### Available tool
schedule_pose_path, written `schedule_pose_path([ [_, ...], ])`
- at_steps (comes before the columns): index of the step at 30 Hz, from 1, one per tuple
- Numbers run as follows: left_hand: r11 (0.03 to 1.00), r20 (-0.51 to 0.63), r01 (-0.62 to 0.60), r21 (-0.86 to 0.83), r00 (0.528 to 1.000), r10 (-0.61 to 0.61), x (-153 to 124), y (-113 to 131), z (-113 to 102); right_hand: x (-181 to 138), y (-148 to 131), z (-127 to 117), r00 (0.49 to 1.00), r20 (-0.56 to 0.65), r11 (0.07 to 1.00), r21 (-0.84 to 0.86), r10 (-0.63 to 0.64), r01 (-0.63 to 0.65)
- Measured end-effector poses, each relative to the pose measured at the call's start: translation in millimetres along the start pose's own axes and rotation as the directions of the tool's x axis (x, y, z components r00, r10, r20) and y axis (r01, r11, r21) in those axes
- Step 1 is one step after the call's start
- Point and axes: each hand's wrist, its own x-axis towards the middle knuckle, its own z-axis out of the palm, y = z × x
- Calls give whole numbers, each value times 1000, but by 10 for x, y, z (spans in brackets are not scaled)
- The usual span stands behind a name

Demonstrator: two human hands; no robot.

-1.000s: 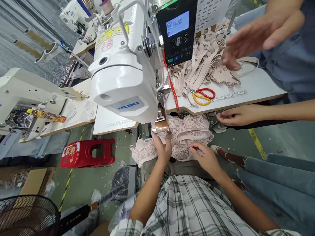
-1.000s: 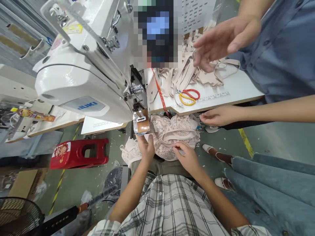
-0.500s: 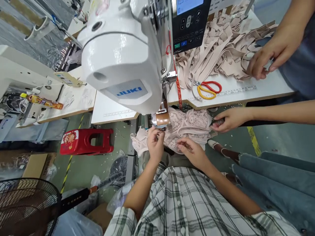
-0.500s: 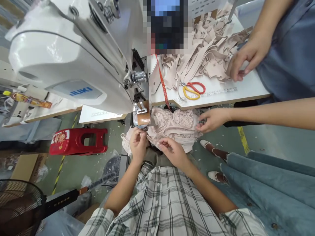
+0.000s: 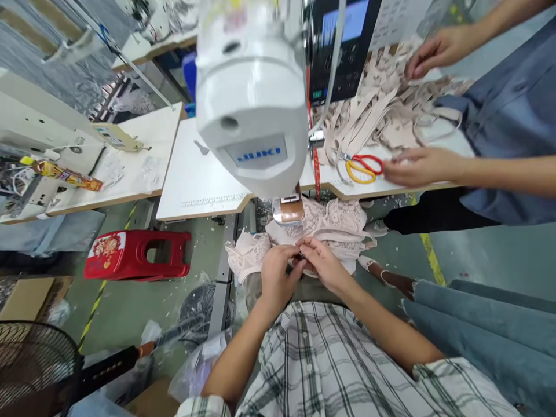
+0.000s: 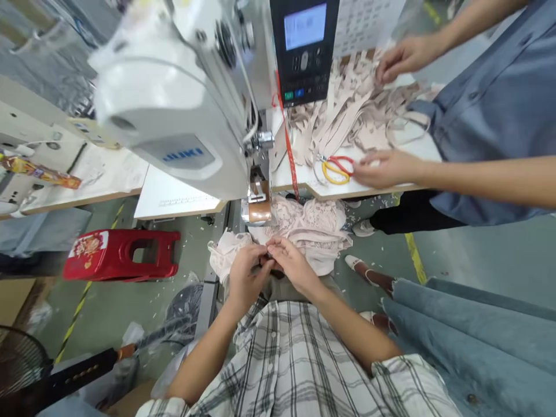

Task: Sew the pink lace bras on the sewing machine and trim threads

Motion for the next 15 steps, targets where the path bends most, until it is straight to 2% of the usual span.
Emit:
schedule_pose_path([
  [3, 999, -7, 1, -47, 1000, -1, 50, 15, -15, -9, 38, 2, 1000, 14, 1000, 8, -3, 3],
  [6, 996, -35, -60, -62, 998, 58, 104, 60, -72, -29, 33, -19, 999, 28, 998, -64, -18, 20],
  [8, 994, -47, -36, -102, 998, 31, 135, 92, -160, -41, 8, -39, 999, 36, 991, -127, -40, 45],
  [11, 940, -25, 176, -292, 981, -191, 221, 151, -456, -89, -107, -61, 994, 24, 966, -231, -111, 114],
  [14, 771, 29, 385, -508, 902, -431, 468, 289, -985, -221, -372, -48, 980, 60, 913, -356, -188, 197],
  [15, 714, 28, 420, -560, 871, -490, 609, 361, -1186, -281, -496, -31, 974, 81, 892, -390, -213, 227],
])
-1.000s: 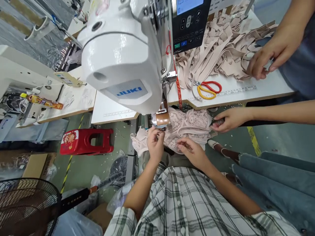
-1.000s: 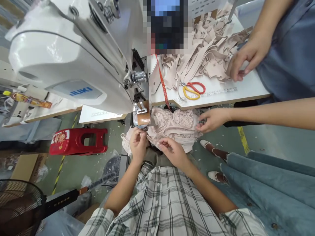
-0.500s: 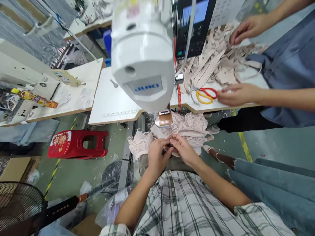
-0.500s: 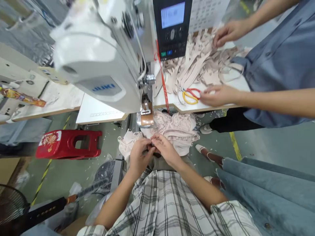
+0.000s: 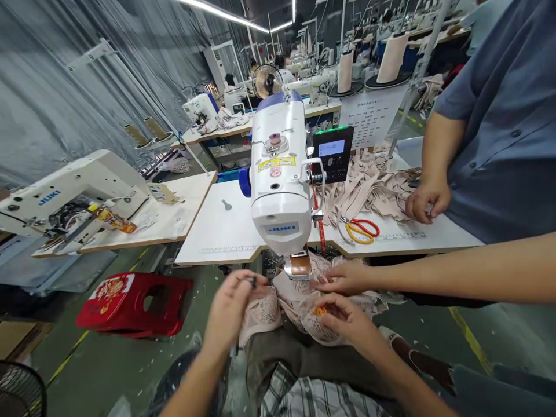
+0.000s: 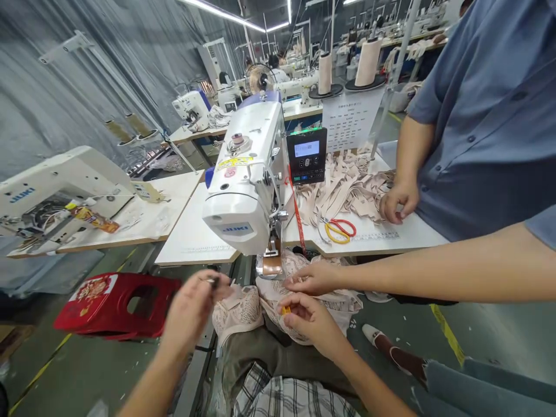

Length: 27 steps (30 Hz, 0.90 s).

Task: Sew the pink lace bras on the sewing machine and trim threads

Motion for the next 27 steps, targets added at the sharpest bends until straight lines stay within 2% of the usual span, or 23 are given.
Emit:
schedule_pose_path([
  [3, 998, -38, -61, 2, 997, 61, 388, 743, -135, -58, -481, -86, 988, 10, 983, -98, -157, 157],
  [4, 983, -40, -178, 31, 983, 180, 558, 984, -115, -53, -655, -100, 970, 0, 961, -139, -242, 240],
  [5, 948, -19, -305, 92, 951, 308, 740, 1209, -62, -32, -828, -105, 944, -15, 928, -185, -330, 322],
  [6, 883, 13, -430, 188, 900, 436, 928, 1415, 17, 6, -995, -98, 911, -35, 890, -236, -410, 391],
  [7, 778, 73, -529, 340, 839, 539, 1113, 1597, 112, 58, -1152, -80, 876, -54, 848, -283, -480, 448],
  [8, 652, 148, -562, 508, 803, 577, 1289, 1757, 215, 122, -1298, -54, 841, -79, 812, -321, -535, 487],
  [10, 435, 357, -574, 693, 798, 485, 1597, 2002, 401, 270, -1548, 15, 773, -155, 761, -372, -615, 531],
  [12, 246, 527, -616, 748, 778, 343, 1826, 2148, 521, 410, -1747, 76, 695, -244, 726, -382, -676, 572],
  [14, 126, 622, -660, 740, 744, 244, 1968, 2203, 565, 519, -1921, 101, 642, -280, 698, -362, -714, 618],
  [16, 77, 653, -680, 729, 724, 220, 2032, 2191, 558, 610, -2103, 86, 606, -265, 661, -344, -750, 667],
  [18, 99, 631, -676, 730, 723, 283, 2035, 2151, 533, 731, -2311, 56, 571, -244, 620, -359, -784, 697],
  [20, 233, 537, -657, 717, 734, 417, 1999, 2116, 502, 920, -2529, 48, 567, -201, 595, -399, -799, 697],
  [22, 476, 373, -624, 620, 768, 520, 1942, 2101, 468, 1169, -2716, 80, 609, -108, 582, -465, -786, 667],
  [24, 692, 242, -569, 444, 820, 519, 1879, 2103, 427, 1421, -2840, 141, 655, -7, 553, -543, -755, 631],
  [25, 761, 214, -539, 360, 842, 495, 1847, 2107, 404, 1528, -2876, 174, 677, 36, 537, -578, -735, 614],
  [27, 833, 205, -492, 252, 869, 451, 1789, 2113, 352, 1673, -2908, 225, 724, 101, 525, -622, -683, 581],
])
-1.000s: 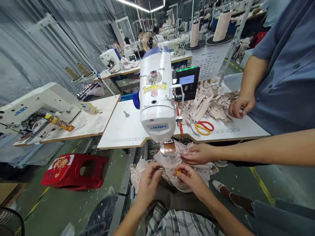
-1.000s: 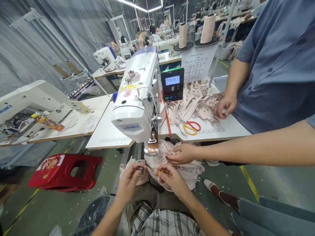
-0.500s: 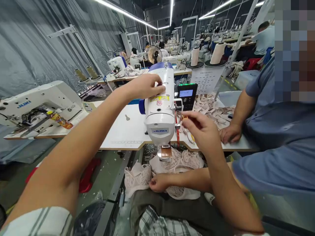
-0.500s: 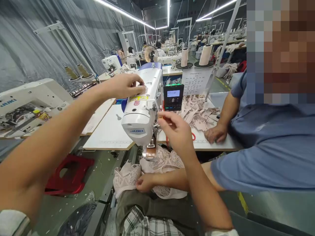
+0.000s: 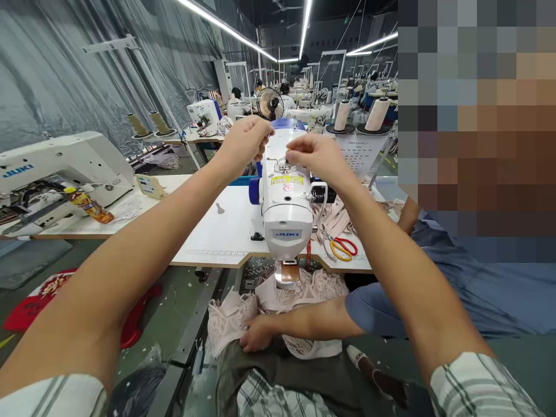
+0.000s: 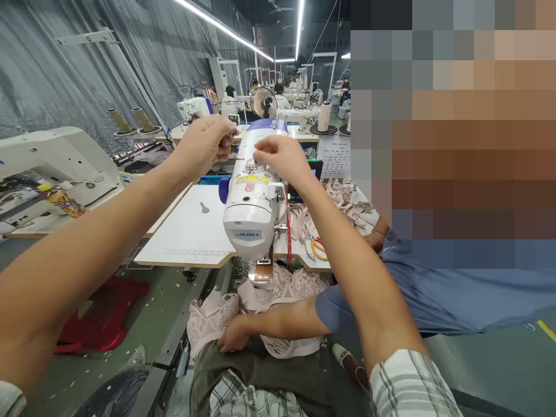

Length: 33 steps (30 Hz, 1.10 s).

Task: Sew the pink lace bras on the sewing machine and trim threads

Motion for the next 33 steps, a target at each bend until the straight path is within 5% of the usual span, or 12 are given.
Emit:
schedule_pose_path([
  [8, 993, 58, 85, -83, 995, -80, -103, -37, -76, 34, -22, -36, 986, 163, 999, 29, 35, -40],
  [14, 981, 108, 108, -160, 990, -91, -115, -50, -71, 27, -92, -42, 980, 183, 983, -175, 81, -49],
  [20, 961, 159, 115, -251, 984, -76, -162, -33, -90, 89, -59, -37, 988, 139, 946, -306, -67, 107],
  [23, 954, 159, 121, -274, 984, -79, -165, -30, -57, 152, -60, -21, 968, 71, 859, -448, -241, 247],
  [28, 953, 212, 124, -278, 975, -65, -188, 3, -10, 172, -58, -88, 857, 343, 543, -667, -385, 510],
  [33, 936, 277, 185, -298, 956, -101, -329, 41, -101, -16, -88, -218, 877, 328, 535, -698, -352, 475],
])
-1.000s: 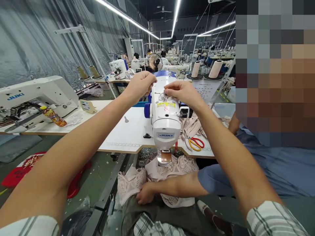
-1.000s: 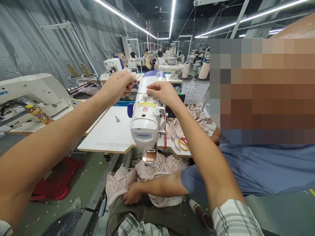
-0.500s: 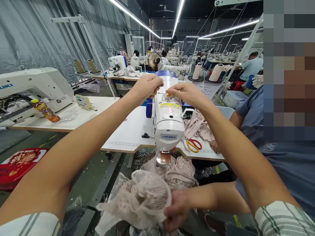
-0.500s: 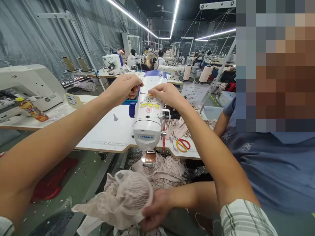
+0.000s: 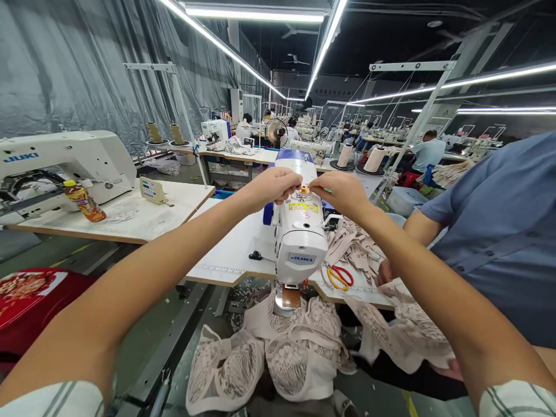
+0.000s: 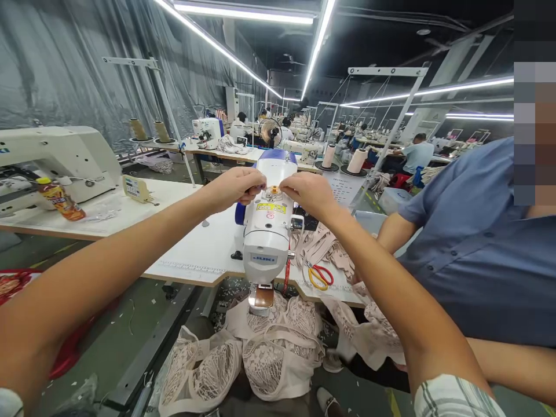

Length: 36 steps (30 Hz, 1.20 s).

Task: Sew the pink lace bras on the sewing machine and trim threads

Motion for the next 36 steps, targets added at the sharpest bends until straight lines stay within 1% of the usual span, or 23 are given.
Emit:
schedule_pose_path([
  [3, 999, 44, -18, -31, 999, 19, -117, 41, -42, 33, -117, -39, 999, 19, 997, 70, -42, 40],
  [5, 998, 40, -38, -59, 998, 40, -149, 61, -59, 173, -181, -18, 999, 43, 996, 91, -20, 16],
  [7, 996, -12, -42, -76, 999, 41, -143, 57, -76, 340, -176, 21, 996, 75, 993, 103, 54, -62],
  [9, 996, -82, -26, -81, 996, 20, -130, 32, -110, 439, -98, 37, 990, 102, 986, 125, 101, -114],
  [11, 997, -114, 2, -78, 993, -10, -141, 9, -157, 421, 3, 6, 993, 100, 984, 160, 63, -78],
  [12, 997, -105, 15, -78, 994, -23, -156, 9, -177, 380, 41, -24, 996, 93, 983, 178, 17, -33],
  [14, 996, -47, 27, -81, 998, -31, -185, 41, -185, 293, 61, -86, 992, 97, 973, 223, -85, 62],
  [16, 997, 8, -8, -83, 1000, 9, -179, 106, -142, 279, 24, -108, 978, 130, 957, 261, -161, 123],
  [17, 996, 18, -45, -83, 999, 46, -158, 139, -108, 307, 3, -97, 974, 144, 955, 265, -176, 133],
  [19, 992, -14, -109, -67, 994, 108, -95, 178, -46, 395, -6, -56, 978, 150, 969, 223, -143, 107],
  [20, 992, -44, -118, -54, 992, 115, -66, 178, -30, 429, 9, -40, 982, 155, 978, 193, -107, 76],
  [22, 996, -86, -87, -31, 993, 84, -39, 149, -35, 430, 53, -44, 983, 179, 985, 173, -49, 18],
  [23, 998, -91, -64, -27, 994, 61, -44, 130, -50, 401, 67, -64, 980, 195, 981, 196, -41, 3],
  [25, 998, -63, -38, -44, 997, 36, -75, 109, -75, 329, 58, -109, 975, 208, 956, 292, -79, 15],
  [28, 993, -62, -79, -85, 995, 74, -101, 139, -54, 332, 0, -113, 966, 204, 922, 381, -156, 68],
  [30, 990, -90, -109, -84, 991, 101, -92, 160, -29, 399, 5, -80, 968, 212, 935, 351, -131, 50],
  [32, 993, -89, -98, -67, 992, 91, -91, 152, -27, 432, 49, -67, 966, 242, 956, 294, -92, 17],
  [33, 995, -75, -82, -62, 994, 77, -97, 142, -32, 426, 71, -75, 962, 257, 960, 279, -92, 18],
  [36, 994, -44, -70, -83, 997, 66, -105, 117, -26, 376, 77, -104, 949, 261, 941, 329, -175, 83],
])
